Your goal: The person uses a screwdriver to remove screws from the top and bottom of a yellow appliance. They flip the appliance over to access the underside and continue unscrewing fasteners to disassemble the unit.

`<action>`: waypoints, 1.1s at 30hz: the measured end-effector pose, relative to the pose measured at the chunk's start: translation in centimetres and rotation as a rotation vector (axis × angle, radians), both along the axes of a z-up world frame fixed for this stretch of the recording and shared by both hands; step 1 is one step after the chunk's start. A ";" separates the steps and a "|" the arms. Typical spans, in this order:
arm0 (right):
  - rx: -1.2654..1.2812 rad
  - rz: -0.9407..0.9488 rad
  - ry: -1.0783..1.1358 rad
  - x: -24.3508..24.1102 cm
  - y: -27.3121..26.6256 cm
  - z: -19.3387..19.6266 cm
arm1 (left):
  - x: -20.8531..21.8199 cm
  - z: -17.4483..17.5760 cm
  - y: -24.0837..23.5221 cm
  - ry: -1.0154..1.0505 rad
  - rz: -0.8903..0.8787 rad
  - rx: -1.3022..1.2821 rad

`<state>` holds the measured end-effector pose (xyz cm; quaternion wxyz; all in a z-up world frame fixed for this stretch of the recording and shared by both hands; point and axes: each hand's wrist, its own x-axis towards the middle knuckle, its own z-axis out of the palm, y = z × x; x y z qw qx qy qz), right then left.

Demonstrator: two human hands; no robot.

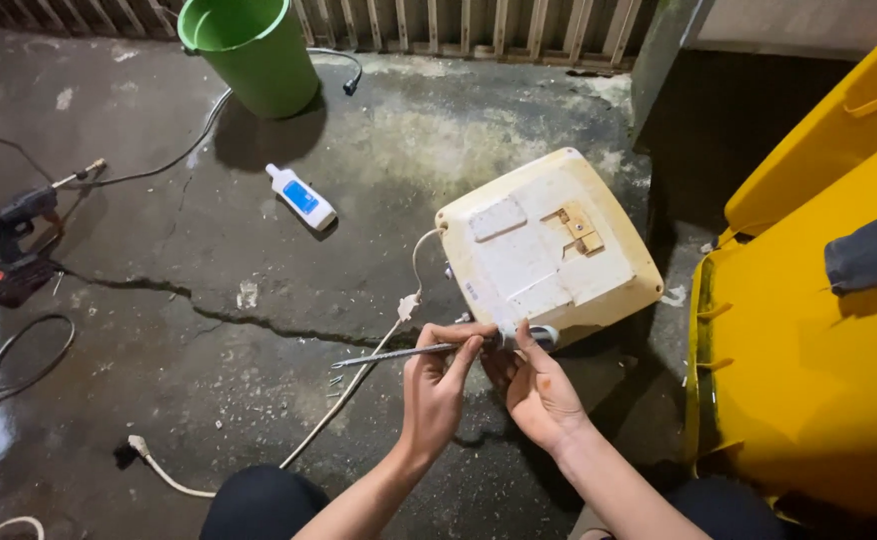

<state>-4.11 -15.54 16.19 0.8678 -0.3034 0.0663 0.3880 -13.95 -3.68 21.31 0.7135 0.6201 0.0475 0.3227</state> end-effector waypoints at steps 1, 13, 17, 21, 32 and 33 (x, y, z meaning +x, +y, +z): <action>-0.004 0.002 0.004 0.0 -0.1 0.0 | 0.3 -0.4 0.3 0.004 0.002 -0.004; -0.057 -0.011 0.034 -1.5 1.1 -0.4 | -1.4 -0.6 3.6 0.233 -0.077 -0.128; -0.056 0.025 0.067 -1.9 1.8 -0.3 | -2.2 -0.1 5.5 0.239 -0.107 0.035; -0.005 -0.023 0.162 -1.4 2.2 -0.4 | -3.7 0.5 7.4 -0.011 -0.081 0.206; 0.039 0.090 0.228 -2.7 2.5 -0.4 | -4.9 -2.9 5.9 -0.096 0.189 0.136; 0.057 0.132 0.207 -2.8 2.5 -0.3 | -4.9 -2.9 5.7 -0.103 0.136 0.183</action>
